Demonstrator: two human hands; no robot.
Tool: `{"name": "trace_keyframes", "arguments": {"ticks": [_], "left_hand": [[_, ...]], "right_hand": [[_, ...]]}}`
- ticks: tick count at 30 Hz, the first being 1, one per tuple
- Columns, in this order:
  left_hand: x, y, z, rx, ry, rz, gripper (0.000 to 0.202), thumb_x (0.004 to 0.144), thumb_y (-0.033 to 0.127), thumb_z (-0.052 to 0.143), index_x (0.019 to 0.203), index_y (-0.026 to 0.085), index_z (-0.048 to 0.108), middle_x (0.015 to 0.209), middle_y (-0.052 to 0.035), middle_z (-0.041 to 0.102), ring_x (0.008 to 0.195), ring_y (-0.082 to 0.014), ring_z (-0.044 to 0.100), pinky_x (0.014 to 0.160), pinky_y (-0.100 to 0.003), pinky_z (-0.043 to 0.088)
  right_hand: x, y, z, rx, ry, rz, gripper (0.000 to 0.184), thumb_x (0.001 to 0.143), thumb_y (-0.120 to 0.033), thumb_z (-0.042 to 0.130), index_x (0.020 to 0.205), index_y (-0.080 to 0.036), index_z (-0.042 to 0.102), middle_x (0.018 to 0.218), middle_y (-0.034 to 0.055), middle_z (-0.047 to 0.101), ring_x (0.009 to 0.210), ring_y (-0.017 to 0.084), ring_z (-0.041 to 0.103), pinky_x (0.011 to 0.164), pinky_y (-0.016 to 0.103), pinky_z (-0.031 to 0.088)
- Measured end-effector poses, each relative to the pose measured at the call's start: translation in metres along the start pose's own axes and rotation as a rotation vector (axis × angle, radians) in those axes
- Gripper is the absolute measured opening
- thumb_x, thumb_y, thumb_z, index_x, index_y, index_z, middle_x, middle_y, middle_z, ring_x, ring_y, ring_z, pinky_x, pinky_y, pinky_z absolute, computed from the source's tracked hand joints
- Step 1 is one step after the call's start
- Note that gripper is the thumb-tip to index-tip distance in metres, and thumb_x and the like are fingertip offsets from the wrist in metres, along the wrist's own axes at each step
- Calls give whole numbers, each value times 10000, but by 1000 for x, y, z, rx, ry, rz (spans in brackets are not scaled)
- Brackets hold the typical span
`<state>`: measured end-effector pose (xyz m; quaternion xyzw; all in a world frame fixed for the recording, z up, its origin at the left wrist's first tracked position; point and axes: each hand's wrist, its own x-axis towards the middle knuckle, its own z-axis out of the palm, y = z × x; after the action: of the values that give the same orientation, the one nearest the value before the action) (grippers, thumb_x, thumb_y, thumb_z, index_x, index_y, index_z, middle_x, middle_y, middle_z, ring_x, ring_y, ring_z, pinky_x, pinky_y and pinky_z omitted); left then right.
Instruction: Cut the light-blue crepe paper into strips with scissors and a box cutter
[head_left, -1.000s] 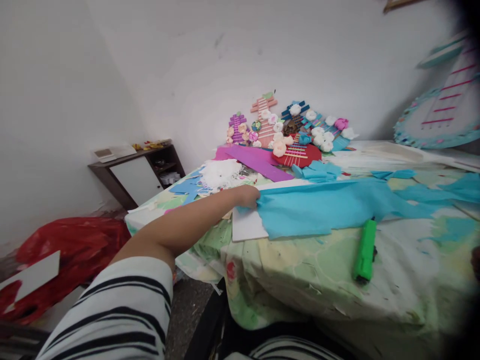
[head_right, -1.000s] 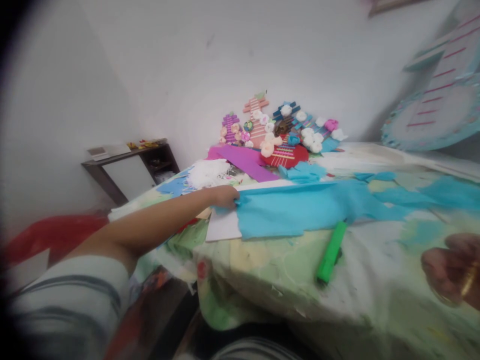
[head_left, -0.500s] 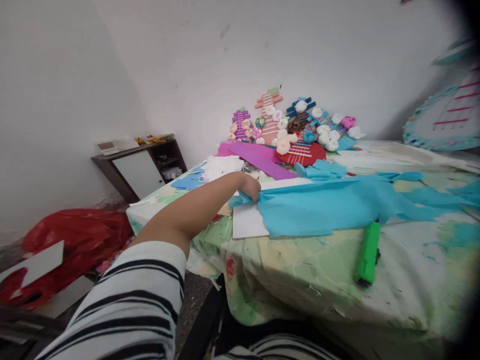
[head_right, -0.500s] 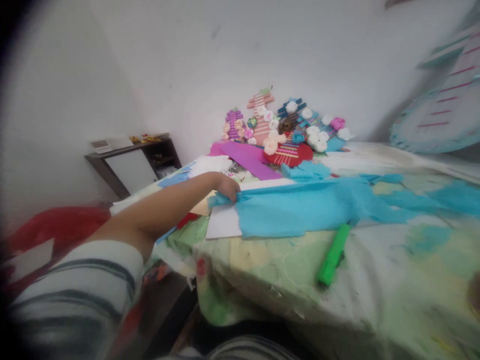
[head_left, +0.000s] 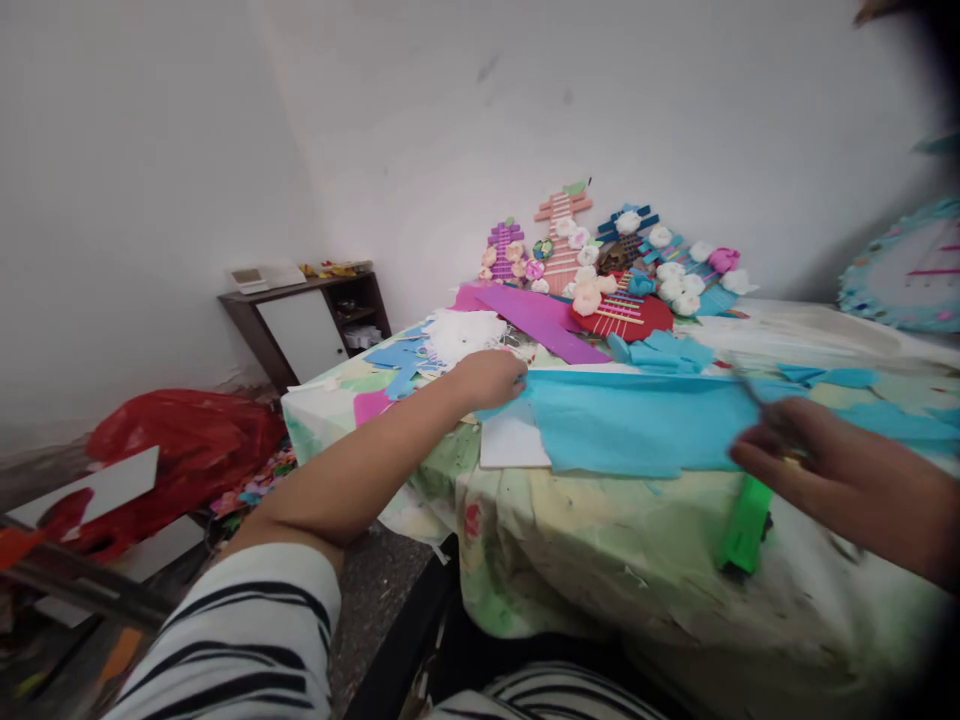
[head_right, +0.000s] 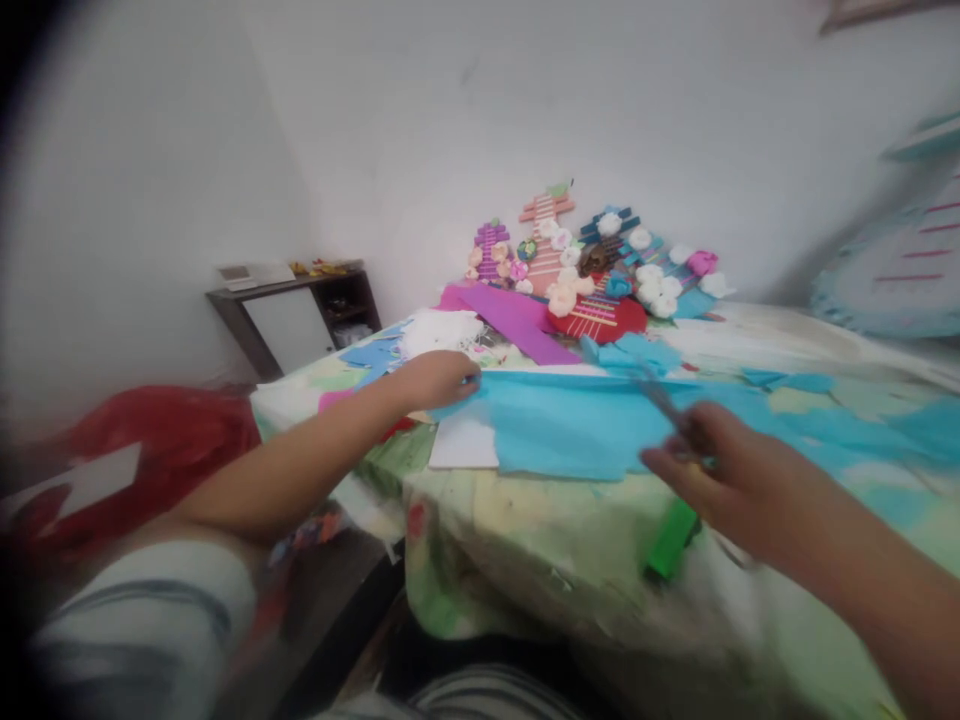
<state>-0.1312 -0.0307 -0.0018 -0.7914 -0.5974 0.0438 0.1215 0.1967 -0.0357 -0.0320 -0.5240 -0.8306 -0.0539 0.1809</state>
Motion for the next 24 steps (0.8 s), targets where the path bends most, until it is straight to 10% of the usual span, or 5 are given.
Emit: {"name": "trace_keyframes", "arguments": {"ticks": [7, 15, 24], "left_hand": [[-24, 15, 32, -8, 60, -66, 316, 824, 396, 382, 972, 179, 557, 932, -91, 571, 876, -222, 538, 700, -308, 428], [-48, 24, 40, 10, 103, -25, 207, 817, 268, 398, 785, 171, 578, 821, -72, 567, 805, -206, 534, 682, -315, 430], [-76, 54, 60, -81, 145, 118, 168, 785, 207, 417, 860, 139, 551, 940, -97, 585, 910, -209, 520, 803, -344, 423]], "right_hand": [[101, -67, 47, 31, -258, -54, 439, 770, -495, 399, 1019, -139, 459, 933, 153, 616, 816, 261, 582, 616, 303, 399], [106, -65, 87, 37, -349, -280, 480, 748, -425, 477, 1139, -147, 455, 992, 121, 622, 852, 231, 591, 653, 284, 415], [109, -67, 59, -154, -266, -397, 341, 751, -378, 473, 1012, -162, 512, 877, 120, 613, 812, 254, 569, 588, 292, 368]]}}
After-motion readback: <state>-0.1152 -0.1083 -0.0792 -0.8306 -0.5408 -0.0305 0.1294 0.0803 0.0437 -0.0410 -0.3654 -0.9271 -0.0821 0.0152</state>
